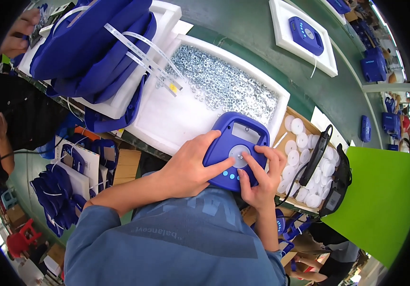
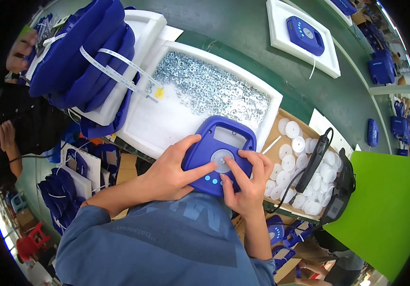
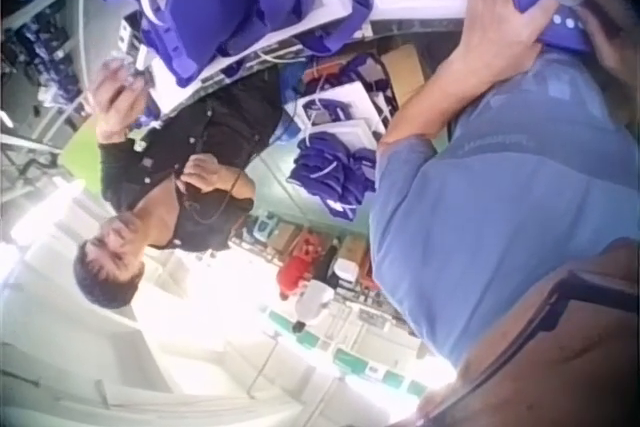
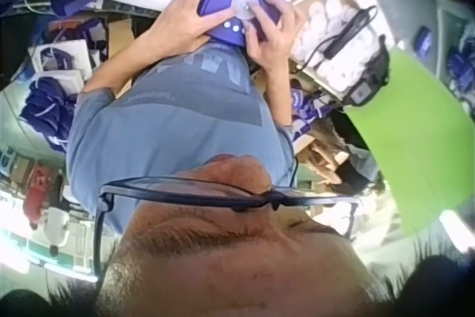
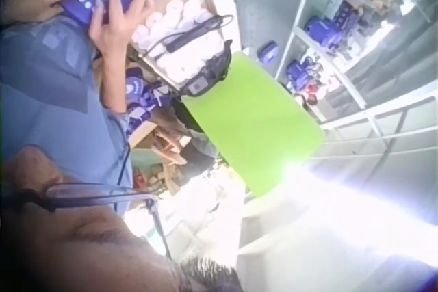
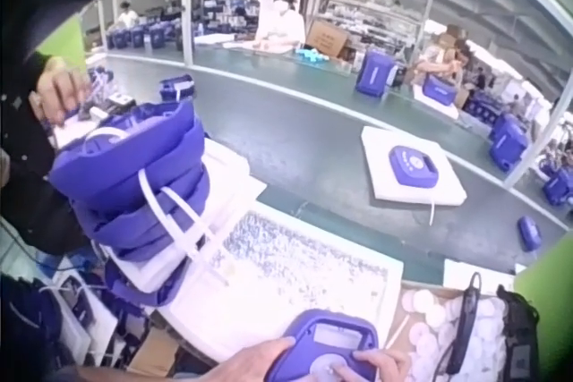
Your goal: Assembling blue plastic electronic components by inserting parts and securing them with screws using an electric screwdriver.
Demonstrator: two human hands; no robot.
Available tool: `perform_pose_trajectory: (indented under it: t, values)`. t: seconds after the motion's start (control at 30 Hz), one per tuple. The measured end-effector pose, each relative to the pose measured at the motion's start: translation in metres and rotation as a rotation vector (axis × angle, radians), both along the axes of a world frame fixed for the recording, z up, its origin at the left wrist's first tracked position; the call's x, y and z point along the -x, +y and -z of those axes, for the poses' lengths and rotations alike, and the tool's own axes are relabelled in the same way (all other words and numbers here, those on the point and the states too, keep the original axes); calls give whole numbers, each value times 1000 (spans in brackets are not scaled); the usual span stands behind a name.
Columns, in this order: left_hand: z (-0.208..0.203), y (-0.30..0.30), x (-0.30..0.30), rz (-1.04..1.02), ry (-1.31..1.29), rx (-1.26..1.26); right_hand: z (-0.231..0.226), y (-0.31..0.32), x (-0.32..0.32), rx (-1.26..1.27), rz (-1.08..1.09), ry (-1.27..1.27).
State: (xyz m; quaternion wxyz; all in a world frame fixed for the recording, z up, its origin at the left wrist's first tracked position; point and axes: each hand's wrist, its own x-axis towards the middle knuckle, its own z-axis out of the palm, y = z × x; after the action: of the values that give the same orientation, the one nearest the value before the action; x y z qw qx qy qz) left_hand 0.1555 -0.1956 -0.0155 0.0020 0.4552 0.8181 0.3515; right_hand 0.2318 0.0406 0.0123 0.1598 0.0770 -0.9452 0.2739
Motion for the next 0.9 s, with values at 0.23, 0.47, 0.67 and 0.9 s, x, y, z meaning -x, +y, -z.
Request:
perform_pose_trajectory:
  t: [0.23, 0.47, 0.67, 0.9]
  values:
    - [-22, -27, 14, 60, -100, 36, -2, -19, 11, 74, -58, -87]
    - [-19, -20, -2, -51, -56, 90, -4, 37, 66, 47, 162, -14]
    - [-22, -17, 0, -60, -82, 93, 43, 64, 137, -175, 111, -118]
    - [-30, -20, -2, -102, -159, 159, 43, 50, 144, 55, 163, -70]
